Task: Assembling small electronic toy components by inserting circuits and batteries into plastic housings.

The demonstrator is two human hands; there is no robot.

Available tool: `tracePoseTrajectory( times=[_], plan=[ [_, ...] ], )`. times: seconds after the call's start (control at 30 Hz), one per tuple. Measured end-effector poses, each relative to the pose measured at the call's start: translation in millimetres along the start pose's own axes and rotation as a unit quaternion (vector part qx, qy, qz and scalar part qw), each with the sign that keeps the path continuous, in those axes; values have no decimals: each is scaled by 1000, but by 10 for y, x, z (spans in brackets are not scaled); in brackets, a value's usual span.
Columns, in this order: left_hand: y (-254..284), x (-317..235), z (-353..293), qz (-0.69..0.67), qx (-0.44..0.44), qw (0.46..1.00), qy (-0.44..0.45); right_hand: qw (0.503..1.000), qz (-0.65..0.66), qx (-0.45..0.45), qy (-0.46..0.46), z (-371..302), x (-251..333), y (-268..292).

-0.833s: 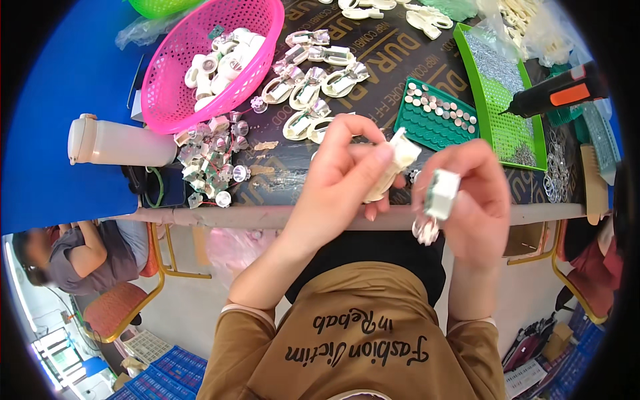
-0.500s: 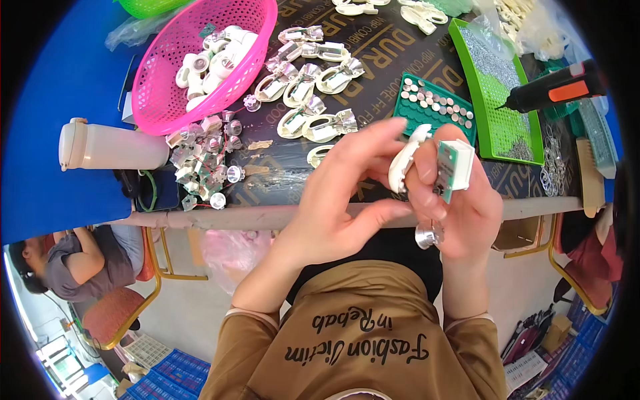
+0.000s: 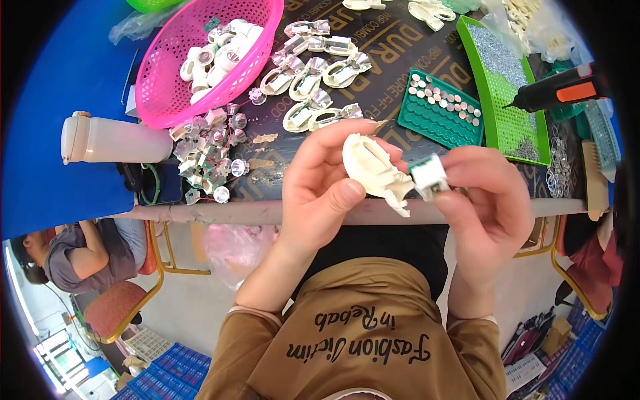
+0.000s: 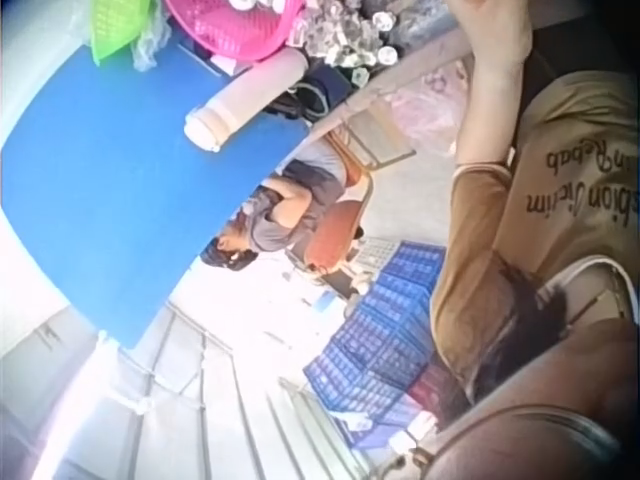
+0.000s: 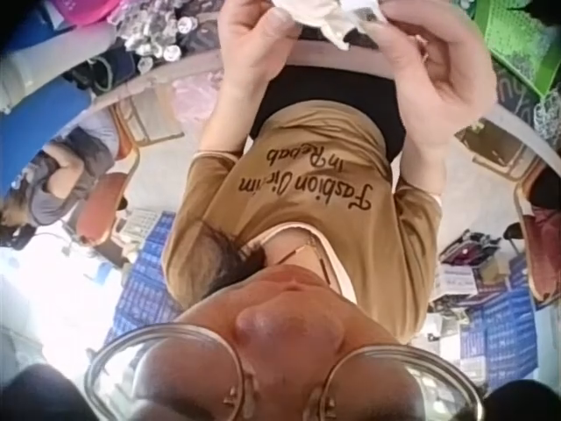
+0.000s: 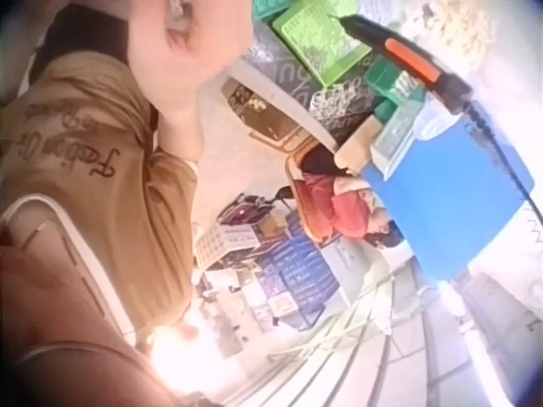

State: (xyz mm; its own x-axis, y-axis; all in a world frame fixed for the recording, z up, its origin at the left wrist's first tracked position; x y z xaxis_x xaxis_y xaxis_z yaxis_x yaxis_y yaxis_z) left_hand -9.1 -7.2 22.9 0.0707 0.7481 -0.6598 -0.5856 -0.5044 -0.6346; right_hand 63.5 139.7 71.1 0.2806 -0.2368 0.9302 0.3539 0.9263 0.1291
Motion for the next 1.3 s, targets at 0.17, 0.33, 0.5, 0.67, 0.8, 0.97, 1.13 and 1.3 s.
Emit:
tracePoseTrajectory(
  times=[0.17,0.33,0.5,0.67,0.8,0.97,1.13,1.3],
  plan=[
    [6,11,-74,14,-26,999,33,993,-108,43,35,33,-4,-96],
    [0,-25,-75,47,-17,998,25,991,-122,46,35,81,-6,-114],
    [-2,-42,-84,70,0,997,16,989,-130,44,61,95,-3,-125],
    [-32,-75,-92,93,11,996,9,993,-109,45,29,57,3,-125],
    [-39,-92,-96,82,19,996,2,995,-91,38,-1,33,23,-138],
    [-71,-104,-107,110,18,994,-9,996,-85,36,6,9,0,-142],
    [-222,-159,-89,171,-92,979,57,997,-64,45,-2,-3,0,-134],
    [-230,-157,-93,166,-94,980,56,998,-49,38,2,-18,-10,-132]
  ],
)
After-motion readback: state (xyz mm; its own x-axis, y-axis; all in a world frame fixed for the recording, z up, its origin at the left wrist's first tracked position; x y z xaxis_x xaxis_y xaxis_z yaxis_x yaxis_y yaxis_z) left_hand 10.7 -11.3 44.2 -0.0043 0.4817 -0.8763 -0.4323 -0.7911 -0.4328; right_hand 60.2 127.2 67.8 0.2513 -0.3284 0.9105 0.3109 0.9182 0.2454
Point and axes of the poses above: each hand's wrist, its own z-axis towards the middle knuckle, its own y-axis out of the back of the hand, x = y × z, the point moved 1 cm from there along z, towards the middle knuckle, and after that the axes turned 9 degrees about -y, right-handed, at the moved point
